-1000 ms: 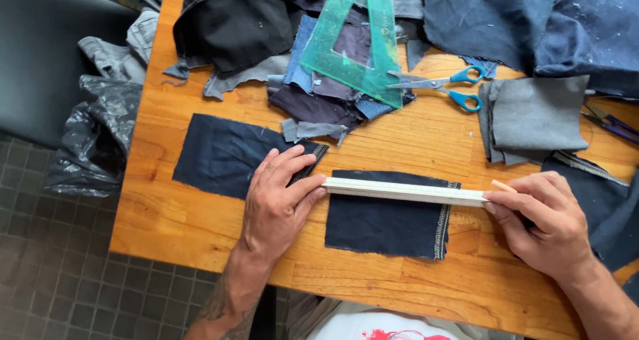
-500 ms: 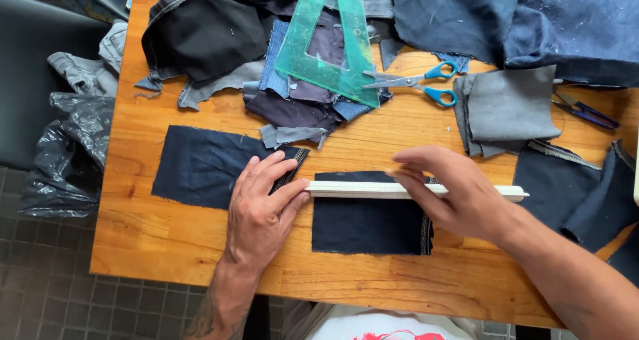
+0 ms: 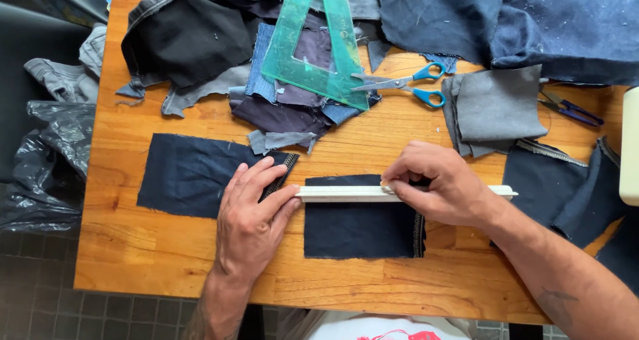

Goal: The person marks lines on dark fabric pieces using a ruler and a white marking tool, then uses a green set square to draw additional lines. Finally, they use scissors to cut the fabric along the marked lines.

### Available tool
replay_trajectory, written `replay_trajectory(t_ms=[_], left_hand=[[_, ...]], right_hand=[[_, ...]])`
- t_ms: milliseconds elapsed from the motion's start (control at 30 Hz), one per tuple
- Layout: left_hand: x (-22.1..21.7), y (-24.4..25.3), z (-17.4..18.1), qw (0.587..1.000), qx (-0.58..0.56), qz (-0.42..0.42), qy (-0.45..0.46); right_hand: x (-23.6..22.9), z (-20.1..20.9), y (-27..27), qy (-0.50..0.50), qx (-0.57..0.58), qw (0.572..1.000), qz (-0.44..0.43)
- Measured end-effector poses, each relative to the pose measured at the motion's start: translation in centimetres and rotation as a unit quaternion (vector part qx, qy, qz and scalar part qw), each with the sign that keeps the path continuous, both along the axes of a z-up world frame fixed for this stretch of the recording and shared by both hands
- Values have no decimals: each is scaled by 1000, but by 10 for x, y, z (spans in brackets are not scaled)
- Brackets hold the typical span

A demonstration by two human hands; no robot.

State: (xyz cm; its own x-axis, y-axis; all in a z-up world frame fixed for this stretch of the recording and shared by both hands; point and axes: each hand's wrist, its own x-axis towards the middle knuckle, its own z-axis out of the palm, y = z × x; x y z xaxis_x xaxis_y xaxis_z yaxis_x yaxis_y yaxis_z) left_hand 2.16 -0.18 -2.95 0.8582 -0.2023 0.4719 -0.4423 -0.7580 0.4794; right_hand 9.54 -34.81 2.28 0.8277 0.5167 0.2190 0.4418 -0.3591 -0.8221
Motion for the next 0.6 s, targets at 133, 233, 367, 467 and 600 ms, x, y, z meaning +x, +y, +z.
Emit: replay_trajectory(t_ms=[133, 233, 367, 467, 600], left_hand=[[0, 0, 0, 1000, -2, 0, 5], [0, 0, -1, 1000, -3, -3, 6], [0, -1, 9, 1000, 0, -9, 11], [0, -3, 12, 1000, -1, -14, 13], [-1, -3, 12, 1000, 2, -12, 16]], right_hand=[[0, -11, -1, -13, -21, 1000, 3], [-1, -13, -2, -25, -24, 999, -6], [1, -12, -6, -34, -48, 998, 17], [0, -8, -4, -41, -73, 996, 27], [-8, -5, -5, -47, -25, 996, -71]])
